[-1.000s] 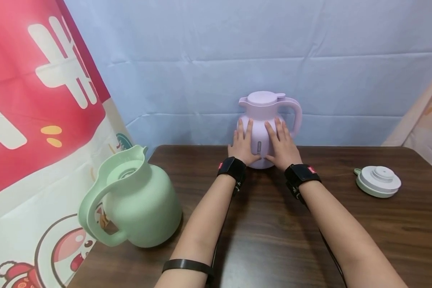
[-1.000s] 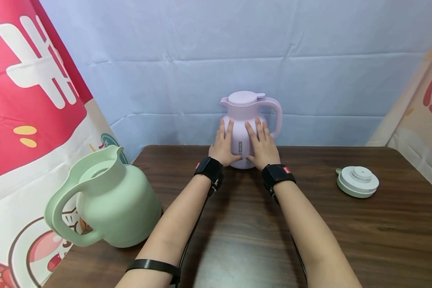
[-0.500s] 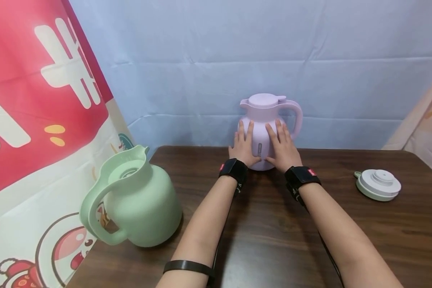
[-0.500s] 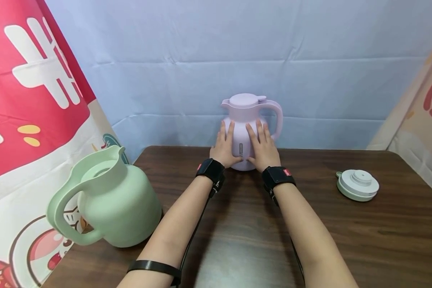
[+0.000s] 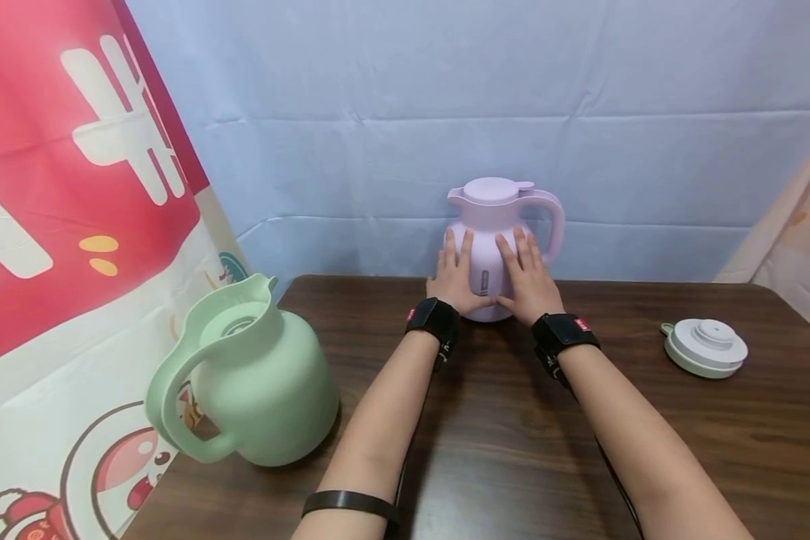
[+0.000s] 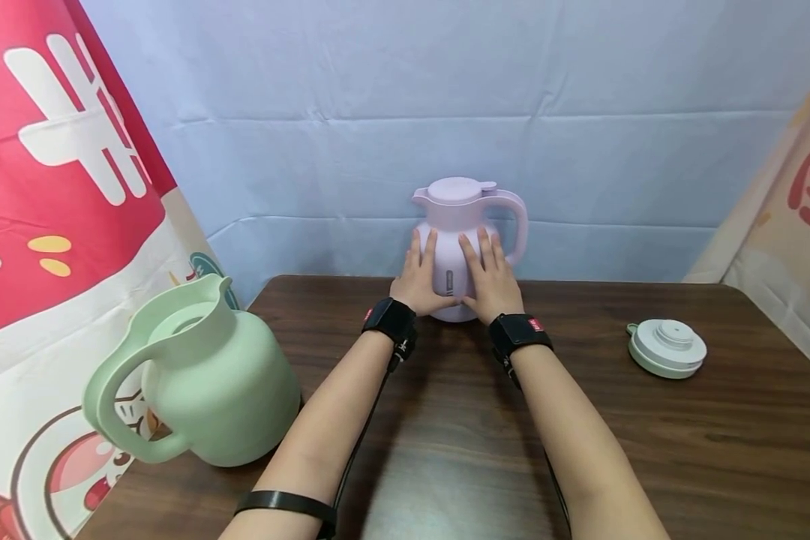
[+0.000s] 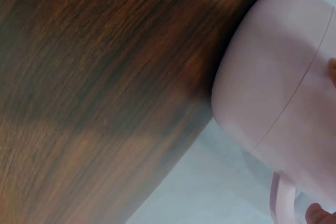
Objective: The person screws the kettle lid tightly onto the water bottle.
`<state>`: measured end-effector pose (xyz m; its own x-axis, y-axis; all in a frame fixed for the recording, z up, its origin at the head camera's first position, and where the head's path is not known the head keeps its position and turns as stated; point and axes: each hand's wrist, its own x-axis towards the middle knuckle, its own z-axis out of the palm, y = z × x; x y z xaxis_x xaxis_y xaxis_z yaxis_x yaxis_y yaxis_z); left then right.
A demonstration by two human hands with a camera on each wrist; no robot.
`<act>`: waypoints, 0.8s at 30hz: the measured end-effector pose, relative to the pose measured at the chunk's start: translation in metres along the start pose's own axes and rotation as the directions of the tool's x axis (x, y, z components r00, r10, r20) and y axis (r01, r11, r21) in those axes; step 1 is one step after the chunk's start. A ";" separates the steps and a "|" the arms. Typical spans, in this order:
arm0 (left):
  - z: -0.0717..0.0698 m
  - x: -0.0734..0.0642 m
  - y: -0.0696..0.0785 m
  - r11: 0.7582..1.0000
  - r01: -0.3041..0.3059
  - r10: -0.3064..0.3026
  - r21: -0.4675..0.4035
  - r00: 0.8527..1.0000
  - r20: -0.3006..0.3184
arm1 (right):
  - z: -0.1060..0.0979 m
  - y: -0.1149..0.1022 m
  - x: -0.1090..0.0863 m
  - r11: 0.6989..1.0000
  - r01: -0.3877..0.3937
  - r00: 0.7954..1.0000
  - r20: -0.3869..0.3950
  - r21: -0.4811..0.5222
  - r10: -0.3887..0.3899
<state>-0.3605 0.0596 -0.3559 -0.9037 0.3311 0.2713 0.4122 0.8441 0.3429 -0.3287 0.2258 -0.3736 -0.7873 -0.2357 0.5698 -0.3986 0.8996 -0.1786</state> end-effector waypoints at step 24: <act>-0.013 -0.074 0.002 0.995 -0.037 0.056 -0.091 0.975 0.217 | -0.022 -0.038 -0.032 0.957 -0.133 0.987 0.122 0.257 0.105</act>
<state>-0.2915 0.0307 -0.3633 -0.8829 0.4613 0.0880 0.4538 0.7896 0.4132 -0.2783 0.2076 -0.3678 -0.8763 -0.1836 0.4455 -0.3975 0.7979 -0.4531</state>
